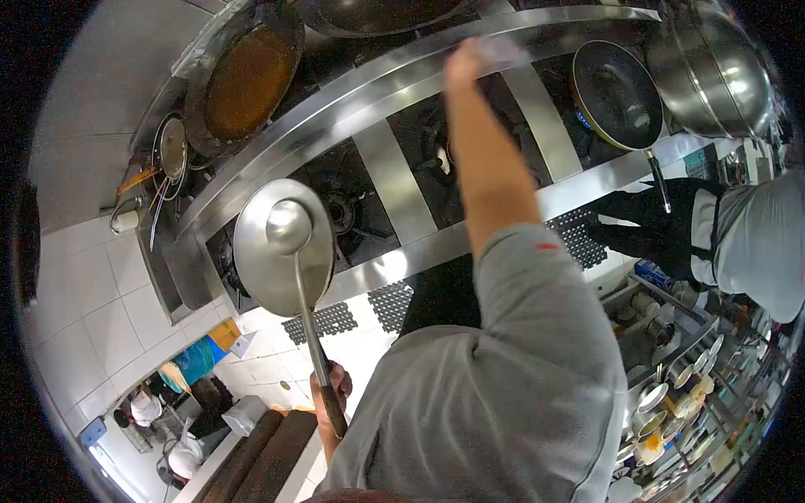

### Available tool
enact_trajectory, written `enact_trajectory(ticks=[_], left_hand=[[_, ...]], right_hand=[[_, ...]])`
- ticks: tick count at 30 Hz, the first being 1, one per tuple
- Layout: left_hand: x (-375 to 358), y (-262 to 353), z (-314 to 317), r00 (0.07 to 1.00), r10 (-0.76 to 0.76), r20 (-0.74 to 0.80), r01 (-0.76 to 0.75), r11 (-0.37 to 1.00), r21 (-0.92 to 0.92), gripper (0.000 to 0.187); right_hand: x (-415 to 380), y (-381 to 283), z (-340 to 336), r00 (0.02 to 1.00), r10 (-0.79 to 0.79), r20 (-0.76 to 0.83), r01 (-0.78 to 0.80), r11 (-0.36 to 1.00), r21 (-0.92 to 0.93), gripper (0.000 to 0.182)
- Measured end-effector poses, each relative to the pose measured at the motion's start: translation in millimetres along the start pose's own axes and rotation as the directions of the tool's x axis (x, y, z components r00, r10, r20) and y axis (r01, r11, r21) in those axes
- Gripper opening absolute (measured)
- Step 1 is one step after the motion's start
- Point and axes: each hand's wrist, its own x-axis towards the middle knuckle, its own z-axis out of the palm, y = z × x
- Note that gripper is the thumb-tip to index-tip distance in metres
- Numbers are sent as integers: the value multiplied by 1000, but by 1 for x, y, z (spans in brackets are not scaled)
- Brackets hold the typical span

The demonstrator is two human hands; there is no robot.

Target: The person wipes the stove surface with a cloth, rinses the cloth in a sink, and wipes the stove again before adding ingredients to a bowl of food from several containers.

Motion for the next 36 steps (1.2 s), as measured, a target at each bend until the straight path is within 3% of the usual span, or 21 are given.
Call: enact_trajectory(ticks=[1, 3, 4, 5, 7, 9, 12, 14, 16, 17, 19, 21, 23, 25, 26, 27, 29, 31, 32, 34, 36], left_hand=[[-3, 3, 13, 1000, 2, -8, -2, 1000, -5, 18], [-14, 8, 42, 991, 100, -85, -89, 989, 116, 25], [-12, -5, 23, 993, 112, -23, -108, 987, 115, 29], [-11, -11, 22, 984, 175, -37, -175, 985, 0, 31], [-13, -3, 40, 972, 215, -98, -214, 976, 29, 33], [-14, 3, 46, 971, 203, -124, -194, 978, 78, 32], [-12, 1, 41, 971, 187, -148, -177, 981, 78, 30], [-12, -1, 35, 973, 176, -148, -174, 984, 29, 28], [-11, 1, 31, 975, 124, -183, -113, 991, 65, 25], [-10, 0, 25, 975, 122, -184, -114, 992, 51, 25], [-6, -4, 14, 983, 106, -149, -100, 994, 51, 25], [-4, -8, 12, 983, 109, -147, -99, 993, 69, 27], [-8, -16, 3, 986, 79, -143, -78, 997, 14, 29], [-16, -18, 2, 988, 57, -142, -65, 996, -54, 23], [-19, -18, 4, 986, 43, -163, -48, 998, -29, 22], [-22, -17, 8, 983, 29, -181, -30, 1000, -3, 20], [-26, -14, 11, 974, 20, -226, -23, 1000, -13, 20], [-29, -17, 5, 978, 17, -208, -21, 1000, -17, 22], [-30, -10, 10, 977, 11, -213, -5, 1000, 31, 26], [-26, -13, 5, 979, 27, -204, -15, 998, 64, 35], [-20, -17, -10, 988, 46, -150, -29, 994, 110, 72]], right_hand=[[-2, 79, 13, 995, -100, 24, 98, 993, 59, 45], [-137, 112, 49, 958, 269, 100, -287, 884, 370, 34], [-217, 74, 63, 913, 374, 163, -386, 921, 50, 28], [-239, 110, 65, 737, 640, 218, -670, 734, 110, 24], [-282, 104, 47, 507, 708, 491, -827, 561, 46, 27], [-266, 94, 28, 406, 782, 472, -893, 449, 26, 23], [-181, 13, -32, 410, 575, 707, -830, 557, 29, 16], [-149, -97, -39, 840, 509, 185, -476, 857, -195, 26], [-90, -156, -54, 967, 153, 205, -46, 893, -447, 41], [-69, -180, -52, 947, -84, 310, 267, 743, -614, 52], [48, -177, -63, 938, -69, 339, 342, 326, -881, 62], [14, -165, -38, 782, -319, 535, 566, 7, -824, 57], [-15, -100, -27, 382, -466, 798, 655, -472, -590, 51], [-81, -37, 3, 350, -458, 817, 776, -347, -527, 45], [-138, -16, 25, 372, -358, 857, 761, -411, -502, 37], [-182, 4, 51, 438, -393, 808, 881, 9, -473, 32], [-249, 51, 85, 304, -144, 942, 926, -189, -328, 35], [-304, 76, 125, 247, 143, 958, 956, -196, -217, 38], [-314, 92, 131, 251, 148, 957, 957, -188, -222, 38], [-315, 107, 138, -7, -18, 1000, 999, 44, 8, 37], [-276, 83, 123, -75, -14, 997, 997, -18, 75, 38]])
